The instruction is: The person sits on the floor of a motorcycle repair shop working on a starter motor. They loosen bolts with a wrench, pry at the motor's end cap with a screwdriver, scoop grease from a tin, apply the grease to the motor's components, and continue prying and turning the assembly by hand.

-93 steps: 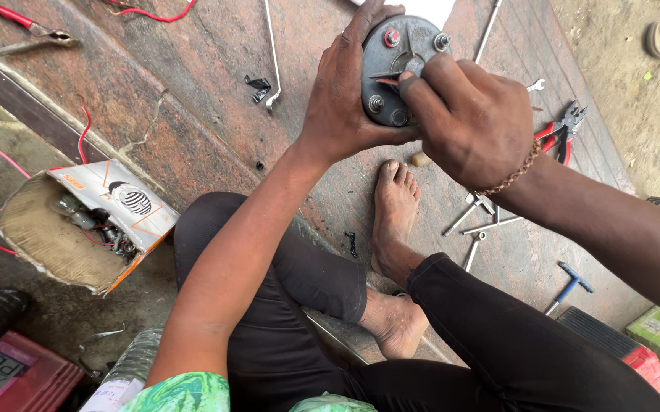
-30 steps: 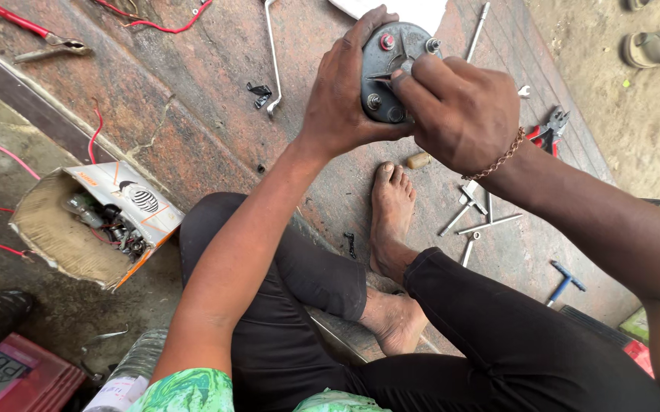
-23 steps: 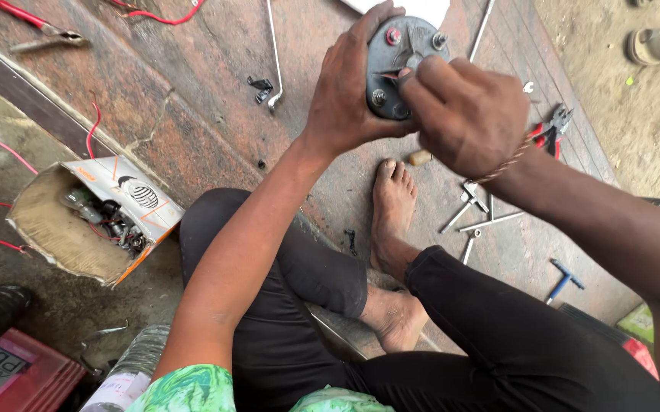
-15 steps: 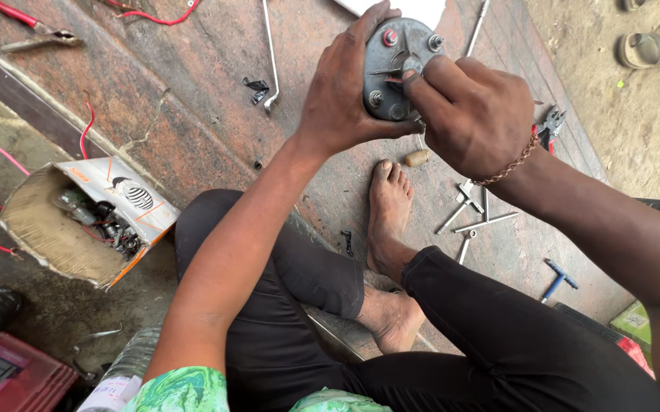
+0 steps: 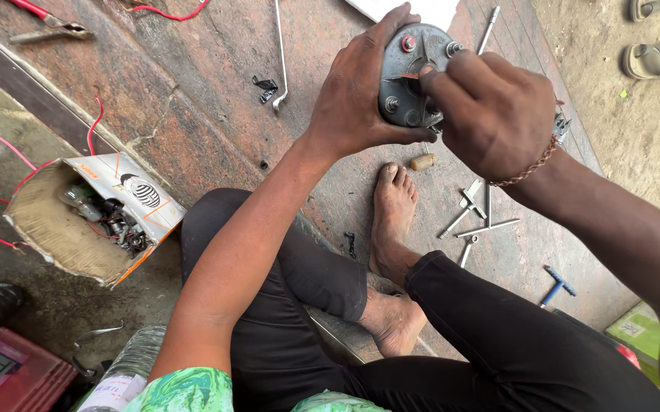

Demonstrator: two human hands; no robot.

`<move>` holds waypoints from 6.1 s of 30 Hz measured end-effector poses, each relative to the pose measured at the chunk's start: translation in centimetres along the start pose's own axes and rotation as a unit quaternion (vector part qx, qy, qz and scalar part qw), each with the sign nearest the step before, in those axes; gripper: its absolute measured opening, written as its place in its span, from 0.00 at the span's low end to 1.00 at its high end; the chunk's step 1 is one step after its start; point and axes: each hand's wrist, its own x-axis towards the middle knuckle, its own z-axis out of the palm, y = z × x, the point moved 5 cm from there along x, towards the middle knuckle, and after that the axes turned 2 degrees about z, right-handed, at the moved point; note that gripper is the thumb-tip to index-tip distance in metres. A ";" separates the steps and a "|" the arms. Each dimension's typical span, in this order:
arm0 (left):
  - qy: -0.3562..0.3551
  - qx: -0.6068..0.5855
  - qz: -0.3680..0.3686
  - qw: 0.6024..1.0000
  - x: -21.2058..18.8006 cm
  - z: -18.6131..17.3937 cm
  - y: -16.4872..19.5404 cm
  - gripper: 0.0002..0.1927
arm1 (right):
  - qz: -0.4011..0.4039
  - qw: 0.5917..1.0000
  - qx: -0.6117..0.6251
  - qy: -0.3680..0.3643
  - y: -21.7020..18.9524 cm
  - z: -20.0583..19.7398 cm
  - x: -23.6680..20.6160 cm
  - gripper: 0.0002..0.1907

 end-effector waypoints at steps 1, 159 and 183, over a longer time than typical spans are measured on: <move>0.003 0.005 -0.001 1.000 -0.1 0.1 -0.1 0.70 | 0.006 1.000 0.012 -0.007 0.1 0.0 0.0 0.12; -0.061 0.159 -0.088 0.981 -2.6 2.4 6.7 0.64 | 0.455 0.636 0.622 -0.031 4.4 3.8 -7.9 0.09; -0.162 0.057 0.034 0.985 0.1 0.7 4.3 0.55 | 0.411 0.742 0.478 -0.229 3.2 2.8 -7.7 0.17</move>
